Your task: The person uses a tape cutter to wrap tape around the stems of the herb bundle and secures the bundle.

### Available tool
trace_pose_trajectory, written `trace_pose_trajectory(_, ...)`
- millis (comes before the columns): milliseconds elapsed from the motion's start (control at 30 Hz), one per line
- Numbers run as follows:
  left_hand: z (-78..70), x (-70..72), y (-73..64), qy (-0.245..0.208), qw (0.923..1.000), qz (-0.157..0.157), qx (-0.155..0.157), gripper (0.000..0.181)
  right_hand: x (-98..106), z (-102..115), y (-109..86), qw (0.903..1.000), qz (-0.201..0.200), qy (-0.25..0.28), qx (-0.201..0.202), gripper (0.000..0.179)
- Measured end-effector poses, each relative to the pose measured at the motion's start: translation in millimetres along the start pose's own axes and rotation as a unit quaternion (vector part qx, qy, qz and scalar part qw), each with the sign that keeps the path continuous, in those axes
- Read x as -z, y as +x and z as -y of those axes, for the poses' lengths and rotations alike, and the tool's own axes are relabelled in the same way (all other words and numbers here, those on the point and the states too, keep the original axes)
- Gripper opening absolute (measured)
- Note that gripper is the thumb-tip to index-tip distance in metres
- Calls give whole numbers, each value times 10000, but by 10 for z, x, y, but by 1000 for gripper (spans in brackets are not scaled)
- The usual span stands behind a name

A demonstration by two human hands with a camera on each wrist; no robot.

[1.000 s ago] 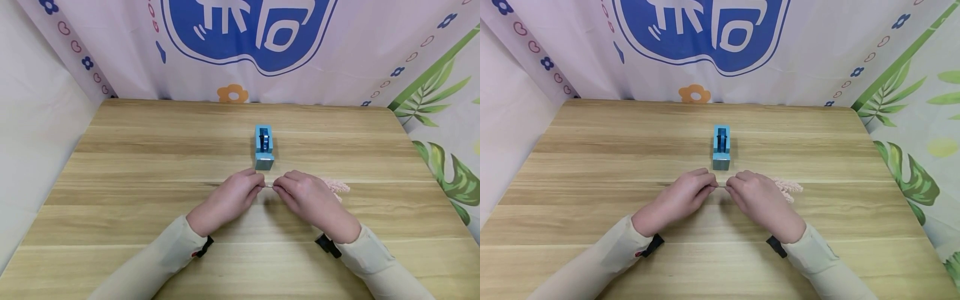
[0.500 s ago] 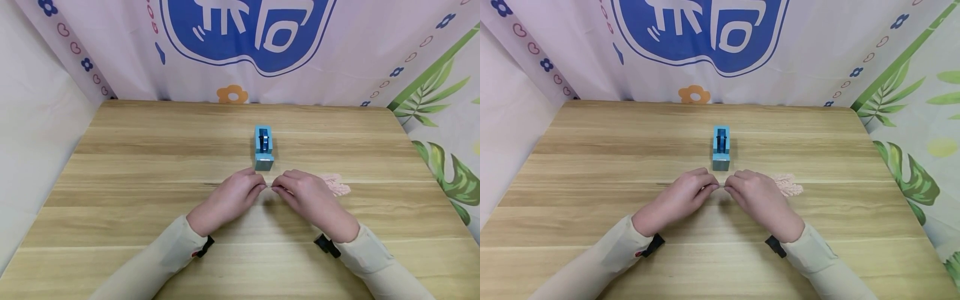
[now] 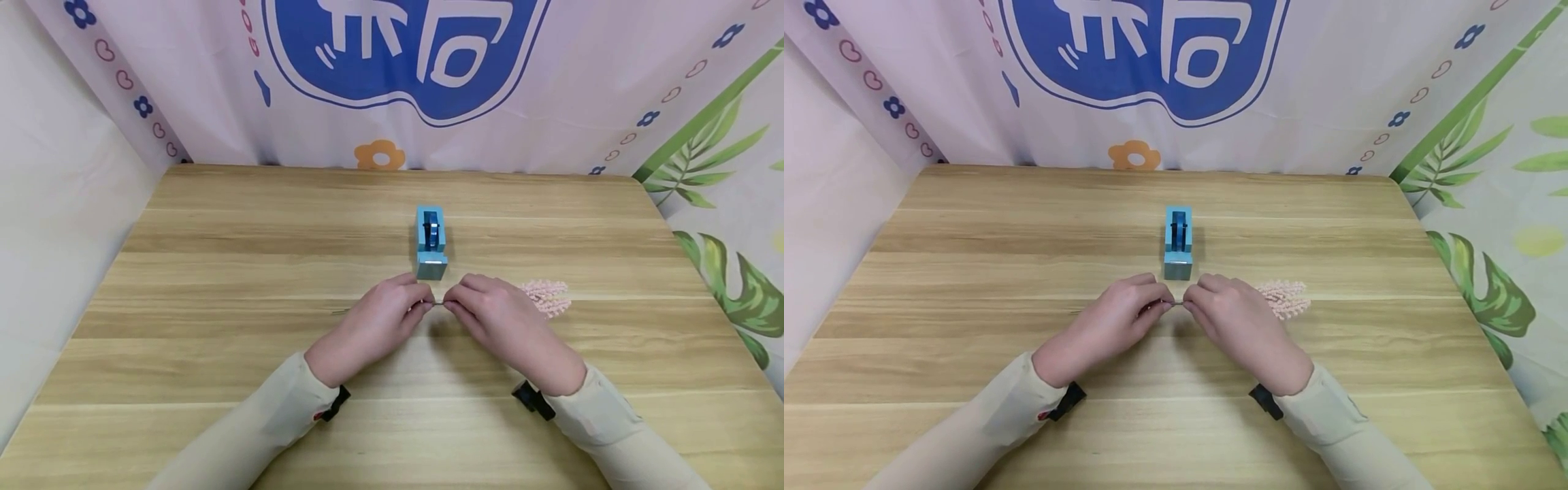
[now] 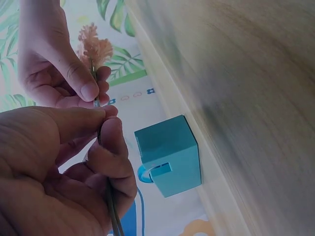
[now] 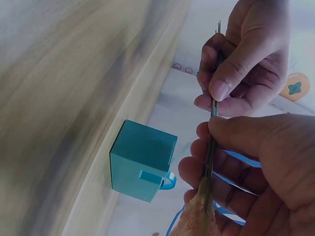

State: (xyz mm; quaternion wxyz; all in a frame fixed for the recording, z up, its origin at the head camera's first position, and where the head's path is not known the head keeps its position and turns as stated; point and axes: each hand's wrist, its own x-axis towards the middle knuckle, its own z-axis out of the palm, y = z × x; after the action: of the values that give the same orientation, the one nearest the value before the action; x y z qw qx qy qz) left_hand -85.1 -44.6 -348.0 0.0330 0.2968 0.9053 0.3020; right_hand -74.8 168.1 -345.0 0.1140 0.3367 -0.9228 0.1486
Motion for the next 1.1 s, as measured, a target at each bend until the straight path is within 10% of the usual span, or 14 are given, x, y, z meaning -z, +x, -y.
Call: trace_pose_trajectory(1100, 16, 4, 20, -232, 9996, -176, 47, 8, 25, -2, 41, 9988, 422, 112, -222, 9)
